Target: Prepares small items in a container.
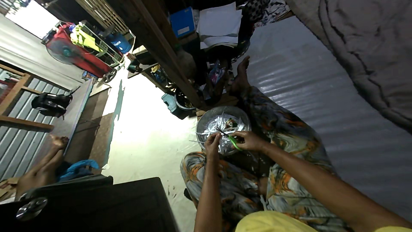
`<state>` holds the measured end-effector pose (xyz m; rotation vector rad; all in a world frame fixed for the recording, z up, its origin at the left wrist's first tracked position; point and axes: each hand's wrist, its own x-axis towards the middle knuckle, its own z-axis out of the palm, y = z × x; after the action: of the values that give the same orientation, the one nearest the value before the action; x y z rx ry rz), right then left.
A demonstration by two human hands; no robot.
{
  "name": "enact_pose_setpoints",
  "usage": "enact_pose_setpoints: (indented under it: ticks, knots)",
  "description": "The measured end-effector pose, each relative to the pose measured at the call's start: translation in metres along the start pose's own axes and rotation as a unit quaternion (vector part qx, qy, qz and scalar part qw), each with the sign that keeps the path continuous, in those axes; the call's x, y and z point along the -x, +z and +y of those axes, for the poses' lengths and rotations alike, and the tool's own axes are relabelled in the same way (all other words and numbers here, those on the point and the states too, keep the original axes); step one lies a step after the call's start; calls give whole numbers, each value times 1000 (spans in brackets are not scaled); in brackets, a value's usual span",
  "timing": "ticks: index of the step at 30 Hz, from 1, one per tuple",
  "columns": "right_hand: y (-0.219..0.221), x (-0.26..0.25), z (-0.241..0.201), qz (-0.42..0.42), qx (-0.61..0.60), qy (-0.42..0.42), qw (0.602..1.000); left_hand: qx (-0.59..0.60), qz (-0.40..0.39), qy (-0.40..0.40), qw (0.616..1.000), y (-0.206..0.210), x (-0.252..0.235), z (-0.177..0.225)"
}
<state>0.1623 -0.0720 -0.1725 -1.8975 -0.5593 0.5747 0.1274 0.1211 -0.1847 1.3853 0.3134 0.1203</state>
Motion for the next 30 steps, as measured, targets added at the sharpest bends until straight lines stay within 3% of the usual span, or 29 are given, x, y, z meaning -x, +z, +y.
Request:
enact_pose_setpoints:
  ticks: [30]
  knots:
    - [-1,1,-1,10,23,4,1000,3,-4,1,1000,-1,0,0]
